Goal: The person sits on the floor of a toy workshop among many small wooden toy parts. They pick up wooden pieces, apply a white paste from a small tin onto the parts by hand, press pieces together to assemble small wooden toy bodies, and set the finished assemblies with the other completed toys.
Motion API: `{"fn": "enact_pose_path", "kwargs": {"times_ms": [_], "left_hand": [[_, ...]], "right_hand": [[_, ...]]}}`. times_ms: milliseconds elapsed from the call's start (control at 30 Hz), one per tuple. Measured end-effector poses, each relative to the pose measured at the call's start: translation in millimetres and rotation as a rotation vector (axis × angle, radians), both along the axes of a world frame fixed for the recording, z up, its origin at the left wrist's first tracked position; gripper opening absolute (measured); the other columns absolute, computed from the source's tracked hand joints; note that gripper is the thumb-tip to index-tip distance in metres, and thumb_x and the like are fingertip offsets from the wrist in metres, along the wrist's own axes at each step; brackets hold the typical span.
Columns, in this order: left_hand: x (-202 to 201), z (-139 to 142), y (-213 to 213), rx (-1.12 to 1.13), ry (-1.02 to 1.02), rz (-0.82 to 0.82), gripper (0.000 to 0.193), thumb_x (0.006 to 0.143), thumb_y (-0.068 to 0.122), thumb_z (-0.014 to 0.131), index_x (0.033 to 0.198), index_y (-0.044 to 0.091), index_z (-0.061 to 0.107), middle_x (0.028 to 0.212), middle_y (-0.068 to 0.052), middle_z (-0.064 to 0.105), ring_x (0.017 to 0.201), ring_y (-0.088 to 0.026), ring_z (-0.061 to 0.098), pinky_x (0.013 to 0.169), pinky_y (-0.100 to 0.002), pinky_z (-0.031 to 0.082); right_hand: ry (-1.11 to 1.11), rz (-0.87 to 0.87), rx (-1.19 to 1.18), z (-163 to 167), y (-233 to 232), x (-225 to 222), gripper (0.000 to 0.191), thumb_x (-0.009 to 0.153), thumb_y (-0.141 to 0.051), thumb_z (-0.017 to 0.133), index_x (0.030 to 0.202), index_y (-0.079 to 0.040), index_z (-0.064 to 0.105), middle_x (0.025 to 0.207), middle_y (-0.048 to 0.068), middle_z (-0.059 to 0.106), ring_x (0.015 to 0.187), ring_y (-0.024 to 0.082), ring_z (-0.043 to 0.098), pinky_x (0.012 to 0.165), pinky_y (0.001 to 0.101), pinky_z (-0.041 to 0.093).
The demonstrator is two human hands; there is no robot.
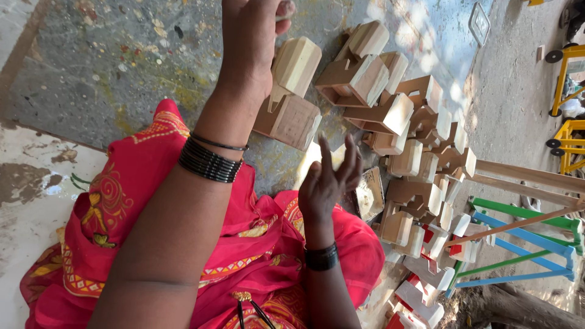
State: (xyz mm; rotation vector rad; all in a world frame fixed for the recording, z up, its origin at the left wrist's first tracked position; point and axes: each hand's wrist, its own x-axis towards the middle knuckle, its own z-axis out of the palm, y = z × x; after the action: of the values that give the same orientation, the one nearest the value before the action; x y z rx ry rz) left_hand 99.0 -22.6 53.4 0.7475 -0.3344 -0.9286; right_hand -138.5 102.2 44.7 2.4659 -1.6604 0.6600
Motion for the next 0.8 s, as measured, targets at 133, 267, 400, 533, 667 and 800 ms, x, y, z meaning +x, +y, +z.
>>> {"fn": "enact_pose_path", "kwargs": {"times_ms": [133,267,400,533,667,800], "left_hand": [[-5.5,-7.3,1.6,-0.005,-0.001,0.0,0.021,0.094,0.034,0.066,0.088,0.014,0.064,0.081,0.004,0.065,0.082,-0.01,0.064,0.083,-0.036,0.053],[-2.6,-6.3,2.4,-0.061,0.0,0.0,0.022,0.099,0.032,0.065,0.087,0.013,0.064,0.082,0.002,0.065,0.084,-0.011,0.064,0.085,-0.038,0.053],[-2.3,-1.5,1.0,-0.012,-0.009,0.0,0.021,0.097,0.032,0.065,0.085,0.015,0.062,0.079,0.004,0.064,0.081,-0.011,0.064,0.083,-0.037,0.053],[-3.0,-3.0,1.7,0.0,0.013,0.003,0.018,0.095,0.031,0.064,0.085,0.016,0.064,0.079,0.005,0.066,0.08,-0.01,0.064,0.082,-0.036,0.054],[-3.0,-10.5,2.6,-0.026,-0.005,-0.023,0.022,0.098,0.032,0.064,0.086,0.013,0.063,0.081,0.003,0.065,0.081,-0.011,0.063,0.084,-0.037,0.053],[-1.1,-18.0,-3.2,-0.038,0.011,0.009,0.023,0.099,0.033,0.066,0.09,0.013,0.063,0.085,0.002,0.065,0.084,-0.011,0.063,0.085,-0.038,0.054]], "right_hand": [[-0.031,-0.001,0.014,-3.4,6.0,-4.1,0.047,0.112,-0.039,0.033,0.118,-0.019,0.076,0.162,0.007,0.041,0.153,0.034,0.028,0.126,0.0519,0.017],[-0.026,0.009,0.004,-5.5,8.4,-6.3,0.053,0.114,-0.036,0.03,0.135,-0.014,0.073,0.165,0.013,0.037,0.152,0.038,0.026,0.124,0.0543,0.015],[0.027,0.003,0.035,-10.1,14.2,-6.6,0.05,0.112,-0.038,0.033,0.126,-0.016,0.076,0.166,0.009,0.038,0.154,0.035,0.027,0.125,0.0504,0.017],[-0.082,0.015,0.035,-12.6,-2.3,-9.5,0.053,0.115,-0.039,0.029,0.134,-0.015,0.072,0.17,0.012,0.032,0.156,0.035,0.024,0.129,0.0499,0.015],[-0.07,0.085,0.033,-11.8,-28.8,-10.7,0.055,0.114,-0.042,0.03,0.134,-0.016,0.075,0.17,0.015,0.029,0.156,0.038,0.021,0.126,0.0503,0.014],[0.056,0.197,0.014,-12.0,-12.1,-21.2,0.051,0.112,-0.045,0.034,0.126,-0.022,0.078,0.169,0.007,0.031,0.155,0.034,0.025,0.127,0.0491,0.017]]}}
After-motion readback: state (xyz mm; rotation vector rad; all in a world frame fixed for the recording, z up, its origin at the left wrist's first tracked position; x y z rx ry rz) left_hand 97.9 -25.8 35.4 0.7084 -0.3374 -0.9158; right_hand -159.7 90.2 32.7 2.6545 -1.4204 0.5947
